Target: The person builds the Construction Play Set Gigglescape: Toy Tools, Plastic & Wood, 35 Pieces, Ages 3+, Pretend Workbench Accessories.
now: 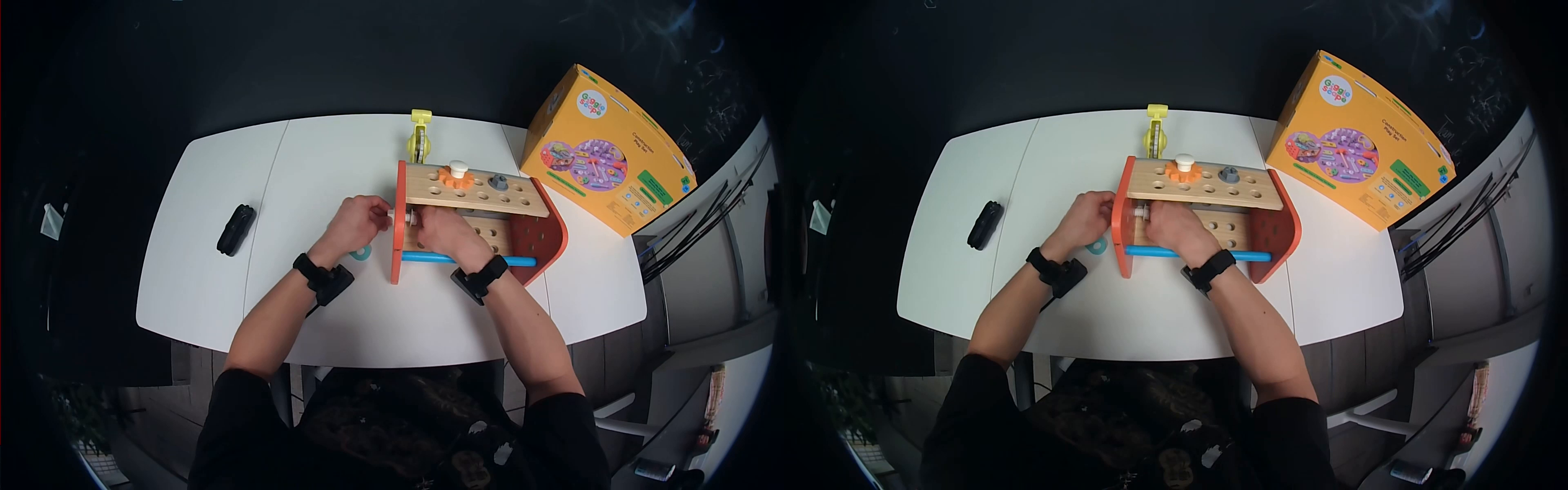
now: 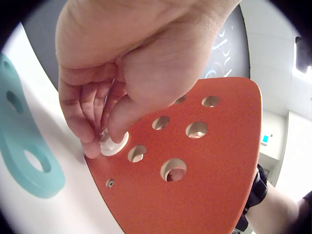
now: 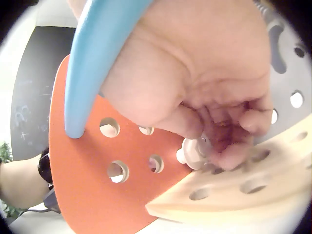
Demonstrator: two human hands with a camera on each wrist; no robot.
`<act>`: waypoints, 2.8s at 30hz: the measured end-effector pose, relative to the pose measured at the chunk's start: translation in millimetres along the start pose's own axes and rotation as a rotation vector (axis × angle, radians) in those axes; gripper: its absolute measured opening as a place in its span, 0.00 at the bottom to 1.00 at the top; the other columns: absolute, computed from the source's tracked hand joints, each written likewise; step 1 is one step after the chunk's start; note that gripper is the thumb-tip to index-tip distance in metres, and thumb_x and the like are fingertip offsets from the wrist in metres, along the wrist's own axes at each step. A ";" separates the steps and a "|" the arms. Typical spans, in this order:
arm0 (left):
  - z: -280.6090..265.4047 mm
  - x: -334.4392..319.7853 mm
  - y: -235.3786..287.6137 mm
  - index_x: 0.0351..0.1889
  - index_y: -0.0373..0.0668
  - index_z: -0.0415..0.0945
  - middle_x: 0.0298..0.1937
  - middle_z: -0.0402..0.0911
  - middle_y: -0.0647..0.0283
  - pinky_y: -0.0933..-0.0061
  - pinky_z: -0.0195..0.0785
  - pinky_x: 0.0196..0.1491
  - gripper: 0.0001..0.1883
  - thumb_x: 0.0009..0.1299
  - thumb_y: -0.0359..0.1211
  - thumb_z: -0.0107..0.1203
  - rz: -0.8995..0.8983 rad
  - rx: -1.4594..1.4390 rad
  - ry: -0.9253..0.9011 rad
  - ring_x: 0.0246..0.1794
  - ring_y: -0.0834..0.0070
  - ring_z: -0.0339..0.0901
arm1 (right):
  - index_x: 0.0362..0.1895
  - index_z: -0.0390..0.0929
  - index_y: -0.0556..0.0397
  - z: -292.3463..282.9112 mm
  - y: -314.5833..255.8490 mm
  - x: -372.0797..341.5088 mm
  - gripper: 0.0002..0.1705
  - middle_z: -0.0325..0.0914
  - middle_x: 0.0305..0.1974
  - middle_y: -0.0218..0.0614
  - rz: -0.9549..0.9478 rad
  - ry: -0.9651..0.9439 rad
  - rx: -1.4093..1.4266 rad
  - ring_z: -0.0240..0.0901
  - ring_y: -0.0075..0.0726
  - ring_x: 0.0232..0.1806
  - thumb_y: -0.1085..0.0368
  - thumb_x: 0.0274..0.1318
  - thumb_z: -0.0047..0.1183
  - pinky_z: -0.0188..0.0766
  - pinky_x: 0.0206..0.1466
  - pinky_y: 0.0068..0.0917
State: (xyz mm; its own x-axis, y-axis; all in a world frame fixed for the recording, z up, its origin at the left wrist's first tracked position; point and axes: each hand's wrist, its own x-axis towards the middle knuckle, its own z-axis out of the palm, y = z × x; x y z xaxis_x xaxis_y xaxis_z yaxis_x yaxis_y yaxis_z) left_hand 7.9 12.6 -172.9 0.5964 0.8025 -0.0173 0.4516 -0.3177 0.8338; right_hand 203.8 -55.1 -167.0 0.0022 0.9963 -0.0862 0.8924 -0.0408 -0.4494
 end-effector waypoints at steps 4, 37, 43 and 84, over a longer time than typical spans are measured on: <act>2.1 2.0 -5.0 0.49 0.31 0.82 0.36 0.89 0.55 0.72 0.78 0.42 0.12 0.67 0.22 0.58 0.016 -0.013 0.012 0.37 0.71 0.87 | 0.49 0.79 0.65 -20.7 -18.5 -10.7 0.19 0.81 0.48 0.63 0.079 -0.096 -0.008 0.79 0.63 0.52 0.70 0.53 0.52 0.76 0.57 0.50; 1.5 1.9 -3.4 0.50 0.30 0.81 0.35 0.89 0.56 0.72 0.77 0.42 0.16 0.66 0.18 0.51 0.008 -0.016 -0.006 0.36 0.71 0.87 | 0.49 0.80 0.60 -14.8 -12.5 -6.9 0.18 0.83 0.46 0.56 -0.016 -0.061 -0.125 0.81 0.60 0.50 0.69 0.53 0.55 0.78 0.55 0.49; 1.8 -0.2 0.3 0.50 0.31 0.82 0.35 0.89 0.57 0.72 0.77 0.41 0.15 0.66 0.18 0.52 -0.017 -0.007 -0.005 0.36 0.72 0.87 | 0.53 0.78 0.59 -12.9 -13.2 -11.8 0.21 0.82 0.49 0.56 -0.033 0.113 -0.104 0.81 0.59 0.51 0.70 0.52 0.55 0.77 0.56 0.49; -3.8 -6.0 9.5 0.44 0.32 0.84 0.37 0.89 0.57 0.73 0.79 0.45 0.10 0.65 0.20 0.57 -0.071 -0.028 -0.146 0.38 0.72 0.87 | 0.47 0.77 0.64 3.8 12.1 -11.4 0.16 0.82 0.43 0.60 -0.182 -0.049 0.096 0.80 0.64 0.47 0.72 0.53 0.55 0.78 0.50 0.49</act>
State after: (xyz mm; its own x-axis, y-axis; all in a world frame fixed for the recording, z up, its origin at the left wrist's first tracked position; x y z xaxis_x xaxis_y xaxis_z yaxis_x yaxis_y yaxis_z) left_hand 6.1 6.6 -162.8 0.6549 0.7397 -0.1549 0.4783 -0.2470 0.8427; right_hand 212.8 -67.3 -174.8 -0.1793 0.9831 -0.0376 0.8291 0.1304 -0.5437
